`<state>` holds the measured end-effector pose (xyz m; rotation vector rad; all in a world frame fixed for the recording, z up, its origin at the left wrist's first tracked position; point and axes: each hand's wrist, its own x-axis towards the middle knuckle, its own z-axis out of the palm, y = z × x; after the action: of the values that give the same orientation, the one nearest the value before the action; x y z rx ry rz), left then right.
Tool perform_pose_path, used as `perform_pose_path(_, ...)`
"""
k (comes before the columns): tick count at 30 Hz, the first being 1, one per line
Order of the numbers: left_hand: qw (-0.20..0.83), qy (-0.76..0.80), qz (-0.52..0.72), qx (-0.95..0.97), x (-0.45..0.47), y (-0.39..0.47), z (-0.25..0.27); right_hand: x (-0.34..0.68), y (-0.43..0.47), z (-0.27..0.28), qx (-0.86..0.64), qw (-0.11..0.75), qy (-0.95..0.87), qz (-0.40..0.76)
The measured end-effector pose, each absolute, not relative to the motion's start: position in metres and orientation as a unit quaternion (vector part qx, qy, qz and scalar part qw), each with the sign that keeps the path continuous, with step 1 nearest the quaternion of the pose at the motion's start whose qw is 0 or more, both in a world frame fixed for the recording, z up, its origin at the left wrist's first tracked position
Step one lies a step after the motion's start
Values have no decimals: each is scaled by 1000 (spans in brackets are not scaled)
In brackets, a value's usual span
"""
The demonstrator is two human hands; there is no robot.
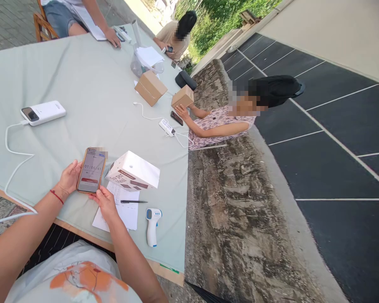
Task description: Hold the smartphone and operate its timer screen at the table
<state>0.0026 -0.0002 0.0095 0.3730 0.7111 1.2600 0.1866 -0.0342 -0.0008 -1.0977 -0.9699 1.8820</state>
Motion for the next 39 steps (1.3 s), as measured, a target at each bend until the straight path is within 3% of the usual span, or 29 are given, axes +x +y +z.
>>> perform_pose_path(39,737,301,579,179,3,-2,7,187,-35,2,-436,371,-383,725)
